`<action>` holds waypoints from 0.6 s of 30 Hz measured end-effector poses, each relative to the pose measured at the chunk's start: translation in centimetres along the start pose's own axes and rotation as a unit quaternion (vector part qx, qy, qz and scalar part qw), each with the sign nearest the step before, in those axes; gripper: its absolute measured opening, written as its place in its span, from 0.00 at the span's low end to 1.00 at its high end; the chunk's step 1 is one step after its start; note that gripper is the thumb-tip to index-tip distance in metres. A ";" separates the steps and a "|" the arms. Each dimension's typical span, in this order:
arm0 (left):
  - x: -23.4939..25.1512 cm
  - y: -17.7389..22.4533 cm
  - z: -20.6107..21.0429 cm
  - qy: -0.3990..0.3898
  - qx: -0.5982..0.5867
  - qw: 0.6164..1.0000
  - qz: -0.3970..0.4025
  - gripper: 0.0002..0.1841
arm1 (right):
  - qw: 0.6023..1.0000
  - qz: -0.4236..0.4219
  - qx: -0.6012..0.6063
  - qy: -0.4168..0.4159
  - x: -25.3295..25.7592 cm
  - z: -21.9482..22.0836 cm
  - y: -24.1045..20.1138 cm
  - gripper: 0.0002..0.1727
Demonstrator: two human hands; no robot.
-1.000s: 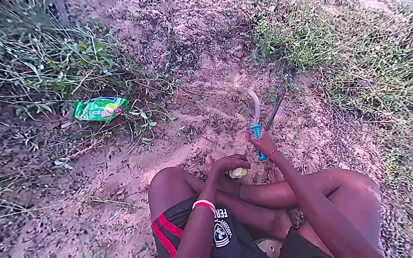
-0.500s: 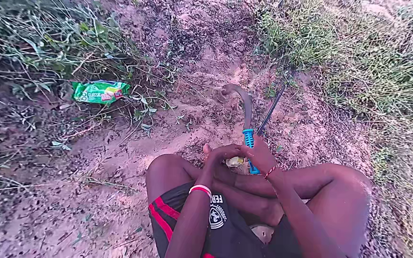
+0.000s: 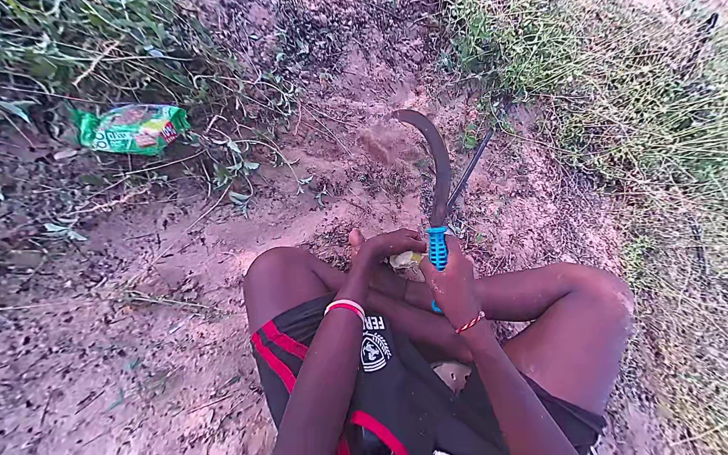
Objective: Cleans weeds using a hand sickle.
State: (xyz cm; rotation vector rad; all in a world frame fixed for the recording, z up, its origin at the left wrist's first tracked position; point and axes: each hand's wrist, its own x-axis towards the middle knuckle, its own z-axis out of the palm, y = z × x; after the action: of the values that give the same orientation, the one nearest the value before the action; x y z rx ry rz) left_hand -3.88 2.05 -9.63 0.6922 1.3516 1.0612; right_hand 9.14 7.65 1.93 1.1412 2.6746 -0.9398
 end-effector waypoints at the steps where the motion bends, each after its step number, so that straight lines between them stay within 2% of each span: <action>1: 0.2 -0.4 0.0 0.002 0.004 1.000 0.014 0.13 | 0.999 -0.033 0.008 0.031 -0.4 0.1 -0.3 0.27; 3: 0.4 -0.8 0.0 0.002 0.008 1.000 0.026 0.15 | 0.995 -0.060 0.014 0.075 -0.5 -0.2 -1.0 0.26; 5: 0.5 -0.8 0.0 -0.001 0.013 1.000 0.018 0.16 | 0.994 -0.051 0.014 0.092 0.2 -0.8 -1.0 0.26; 9: 0.9 -0.7 -0.1 -0.009 -0.003 1.000 0.011 0.15 | 0.998 0.049 -0.024 0.040 1.9 -1.7 -1.4 0.30; 12: 0.2 -0.5 0.0 -0.002 0.006 1.000 0.022 0.14 | 0.995 0.089 -0.044 -0.025 3.0 -0.1 -1.3 0.33; 15: -0.5 -0.1 -0.1 0.012 0.023 0.998 0.053 0.15 | 0.994 0.050 -0.046 -0.087 2.4 0.9 -1.7 0.31; 18: -1.3 0.7 0.3 0.025 0.024 0.998 0.052 0.15 | 0.997 -0.019 -0.013 -0.078 0.9 0.7 -1.6 0.29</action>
State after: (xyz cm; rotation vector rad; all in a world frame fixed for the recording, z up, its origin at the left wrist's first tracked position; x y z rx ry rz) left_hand -3.58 1.27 -8.40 0.7844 1.4003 1.1383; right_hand 7.28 6.96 1.91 0.9713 2.5857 -0.9538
